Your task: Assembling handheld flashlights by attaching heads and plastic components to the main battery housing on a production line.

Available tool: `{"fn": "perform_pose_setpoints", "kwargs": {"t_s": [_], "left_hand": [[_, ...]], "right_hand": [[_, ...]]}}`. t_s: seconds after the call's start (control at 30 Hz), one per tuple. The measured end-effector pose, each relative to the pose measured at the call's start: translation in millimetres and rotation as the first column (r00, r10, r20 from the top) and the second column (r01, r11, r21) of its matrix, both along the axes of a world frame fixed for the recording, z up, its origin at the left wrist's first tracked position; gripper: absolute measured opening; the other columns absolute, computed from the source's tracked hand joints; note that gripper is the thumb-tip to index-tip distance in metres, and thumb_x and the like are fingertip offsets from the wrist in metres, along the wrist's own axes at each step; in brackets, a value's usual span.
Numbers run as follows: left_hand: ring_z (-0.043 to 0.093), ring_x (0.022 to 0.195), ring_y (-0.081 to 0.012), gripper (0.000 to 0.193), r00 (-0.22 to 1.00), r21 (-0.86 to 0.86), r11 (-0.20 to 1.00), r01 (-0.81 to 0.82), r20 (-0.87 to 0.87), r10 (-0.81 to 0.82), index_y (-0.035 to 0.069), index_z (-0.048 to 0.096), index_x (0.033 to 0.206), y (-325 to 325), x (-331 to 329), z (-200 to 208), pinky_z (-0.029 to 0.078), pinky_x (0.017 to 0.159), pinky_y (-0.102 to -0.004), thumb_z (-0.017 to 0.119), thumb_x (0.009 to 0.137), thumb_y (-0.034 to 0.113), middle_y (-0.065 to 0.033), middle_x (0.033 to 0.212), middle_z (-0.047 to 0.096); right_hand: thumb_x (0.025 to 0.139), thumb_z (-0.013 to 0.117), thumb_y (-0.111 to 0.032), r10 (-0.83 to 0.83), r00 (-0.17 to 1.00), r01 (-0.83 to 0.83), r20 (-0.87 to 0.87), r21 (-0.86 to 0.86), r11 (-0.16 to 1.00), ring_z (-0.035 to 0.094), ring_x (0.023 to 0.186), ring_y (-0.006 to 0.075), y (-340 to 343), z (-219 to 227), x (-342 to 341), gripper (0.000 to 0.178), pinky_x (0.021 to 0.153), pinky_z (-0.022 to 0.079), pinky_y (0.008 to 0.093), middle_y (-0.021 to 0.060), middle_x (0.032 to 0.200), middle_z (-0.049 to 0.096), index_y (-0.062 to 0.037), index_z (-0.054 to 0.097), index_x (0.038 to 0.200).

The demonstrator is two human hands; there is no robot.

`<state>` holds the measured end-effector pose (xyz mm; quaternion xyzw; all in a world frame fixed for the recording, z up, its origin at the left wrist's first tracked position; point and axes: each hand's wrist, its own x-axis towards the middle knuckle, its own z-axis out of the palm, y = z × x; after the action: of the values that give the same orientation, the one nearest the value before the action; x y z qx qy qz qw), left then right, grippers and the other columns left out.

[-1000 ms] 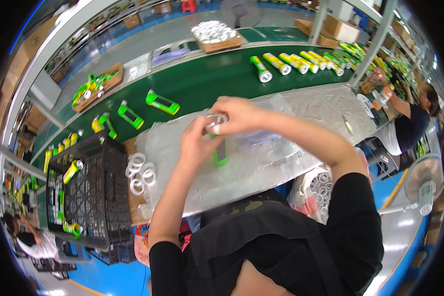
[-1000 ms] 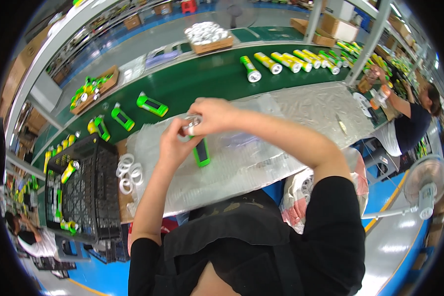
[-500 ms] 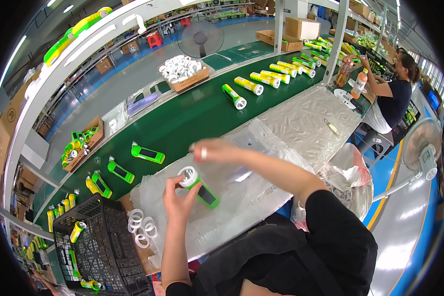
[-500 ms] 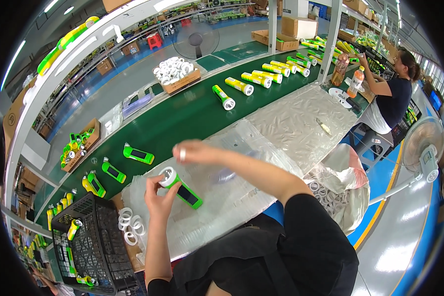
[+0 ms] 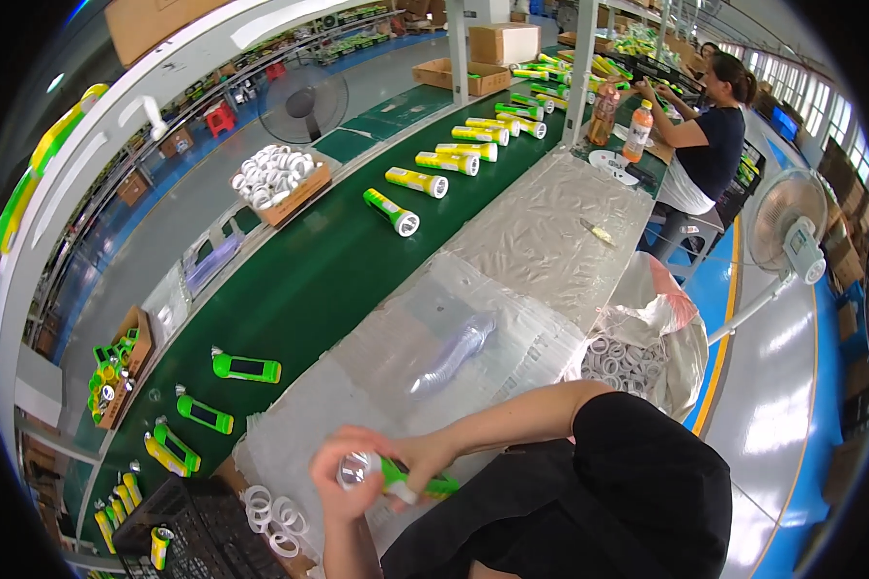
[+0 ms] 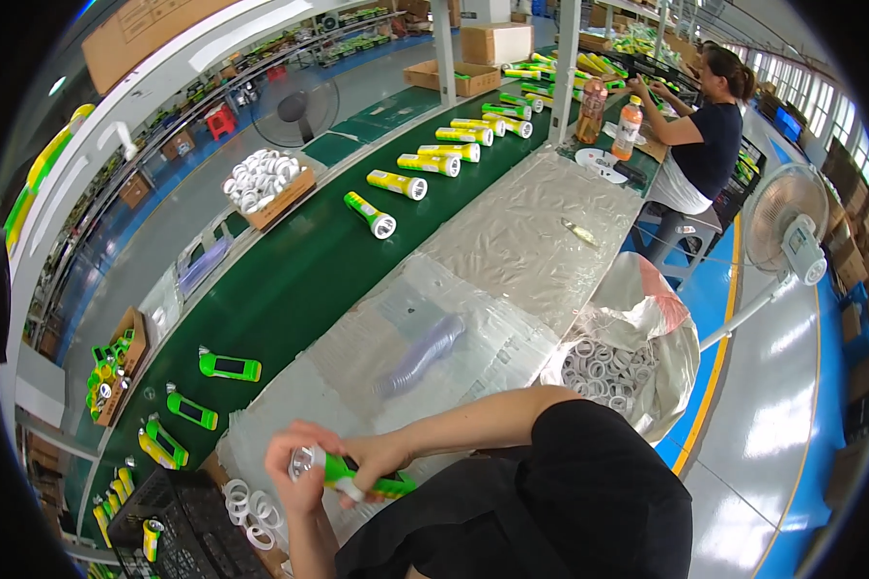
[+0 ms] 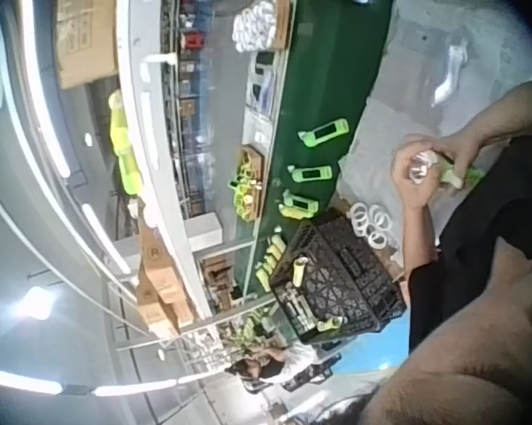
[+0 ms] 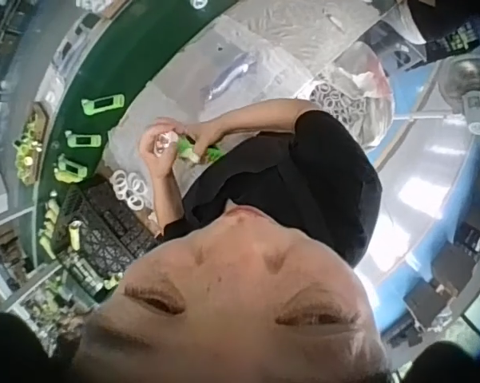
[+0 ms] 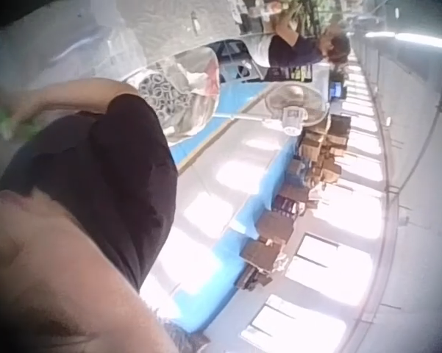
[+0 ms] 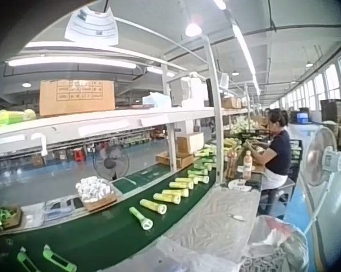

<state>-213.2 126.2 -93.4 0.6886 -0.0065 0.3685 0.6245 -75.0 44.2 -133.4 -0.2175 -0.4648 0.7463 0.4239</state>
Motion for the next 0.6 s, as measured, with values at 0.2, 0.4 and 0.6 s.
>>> {"fn": "perform_pose_setpoints", "kwargs": {"t_s": [0.2, 0.4, 0.6], "left_hand": [[0.063, 0.083, -0.0288, 0.034, 0.979, 0.371, 0.908, -0.196, 0.123, 0.161, 0.001, 0.06, 0.1, 19, 24, 27, 0.052, 0.073, -0.0375, 0.078, 0.075, 0.016, -0.0191, 0.095, 0.063], [0.048, 0.125, -0.0382, 0.057, 0.746, 0.771, 0.436, -0.464, 0.074, 0.662, 0.003, 0.055, 0.128, 107, 43, -13, 0.039, 0.104, -0.045, 0.078, 0.076, 0.008, -0.02, 0.137, 0.047], [0.022, 0.141, -0.0487, 0.059, 0.14, 0.884, 0.403, -0.238, -0.379, 0.915, 0.019, 0.053, 0.137, 209, 7, -74, 0.03, 0.109, -0.0563, 0.073, 0.085, 0.036, -0.0231, 0.152, 0.028]], "right_hand": [[0.071, 0.078, -0.008, -0.176, 0.957, 0.006, 0.229, 0.594, 0.805, 0.065, 0.073, 0.0186, 64, 10, 41, 0.031, 0.065, 0.051, 0.0342, 0.0065, 0.077, 0.064, -0.004, 0.06, 0.096], [0.068, 0.075, -0.017, -0.956, 0.267, -0.294, 0.123, 0.955, 0.041, 0.049, 0.12, 0.0297, 193, 25, 112, 0.047, 0.105, 0.035, 0.0503, 0.0039, 0.121, 0.06, -0.0153, 0.063, 0.113], [0.083, 0.066, -0.018, -0.756, -0.091, -0.172, 0.648, 0.738, 0.653, 0.038, 0.136, 0.0297, 244, -44, 186, 0.052, 0.112, 0.03, 0.0531, 0.0038, 0.147, 0.041, -0.0302, 0.052, 0.132]]}}
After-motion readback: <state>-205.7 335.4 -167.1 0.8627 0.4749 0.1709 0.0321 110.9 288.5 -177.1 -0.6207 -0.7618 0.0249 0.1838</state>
